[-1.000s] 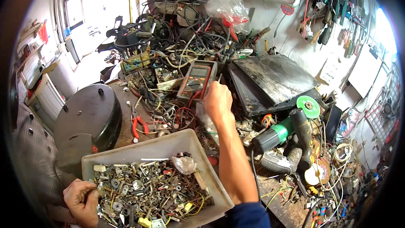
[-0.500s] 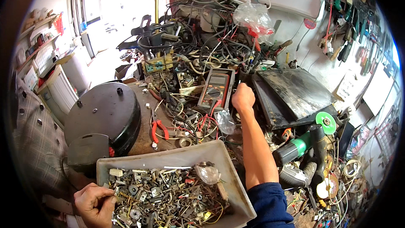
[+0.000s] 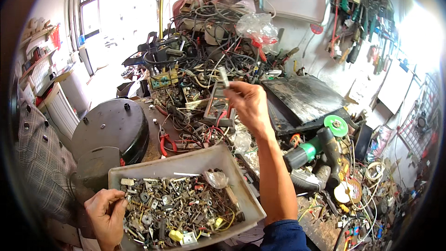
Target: The person uses a screwdriver to remove screws from the back of a black circular electronic device. They then open a container filled with small electronic components and wires, selecting a specific wire and using pliers to strip its insulation. The person continues to manipulate the wire and other small parts on the cluttered workbench.
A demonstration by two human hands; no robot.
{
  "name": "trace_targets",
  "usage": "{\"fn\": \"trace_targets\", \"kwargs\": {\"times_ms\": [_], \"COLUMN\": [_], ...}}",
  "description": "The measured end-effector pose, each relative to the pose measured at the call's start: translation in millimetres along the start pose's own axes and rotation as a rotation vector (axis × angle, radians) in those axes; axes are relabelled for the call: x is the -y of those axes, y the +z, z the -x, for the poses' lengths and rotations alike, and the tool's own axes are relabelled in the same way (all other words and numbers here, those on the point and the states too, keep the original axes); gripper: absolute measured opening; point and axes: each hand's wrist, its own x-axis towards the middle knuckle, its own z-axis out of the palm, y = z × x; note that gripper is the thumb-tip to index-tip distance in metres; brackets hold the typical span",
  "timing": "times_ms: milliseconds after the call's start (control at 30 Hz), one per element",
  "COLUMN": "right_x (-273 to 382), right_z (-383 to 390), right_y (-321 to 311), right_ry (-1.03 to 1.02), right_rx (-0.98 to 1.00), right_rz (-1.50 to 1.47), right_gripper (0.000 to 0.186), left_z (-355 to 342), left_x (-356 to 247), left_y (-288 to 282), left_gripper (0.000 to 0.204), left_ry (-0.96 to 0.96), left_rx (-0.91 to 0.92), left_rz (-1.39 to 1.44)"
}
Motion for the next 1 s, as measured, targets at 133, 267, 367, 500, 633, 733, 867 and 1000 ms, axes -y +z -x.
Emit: {"fn": "trace_targets", "kwargs": {"times_ms": [133,267,367,500,633,733,867,1000], "right_x": [59,58,60,54,51,52,75,73], "right_z": [63,118,158,178,179,184,220,273], "right_y": [-19,-12,-19,-15,-15,-19,-27,-2], "right_ry": [-0.272,-0.384,-0.352,-0.396,-0.428,-0.386,-0.439,-0.456], "right_rx": [0.216,0.259,0.213,0.084,0.097,-0.003,-0.315,-0.393], "right_rz": [0.391,0.548,0.613,0.485,0.445,0.329,0.381,0.364], "right_gripper": [0.019,0.023,0.020,0.010,0.008,0.011,0.029,0.074], "left_z": [2,-35,-61,-73,-74,-74,-87,-98], "left_x": [25,-10,-58,-73,-72,-74,-46,-32], "left_y": [13,19,55,89,101,110,112,110], "left_gripper": [0.016,0.030,0.037,0.035,0.022,0.018,0.011,0.005], "left_ry": [0.032,0.104,0.293,0.608,0.675,0.650,0.525,0.381], "left_rx": [0.059,0.231,0.349,0.367,0.371,0.333,0.279,0.293], "left_rz": [0.109,0.171,0.151,0.049,0.024,0.033,0.009,0.006]}}
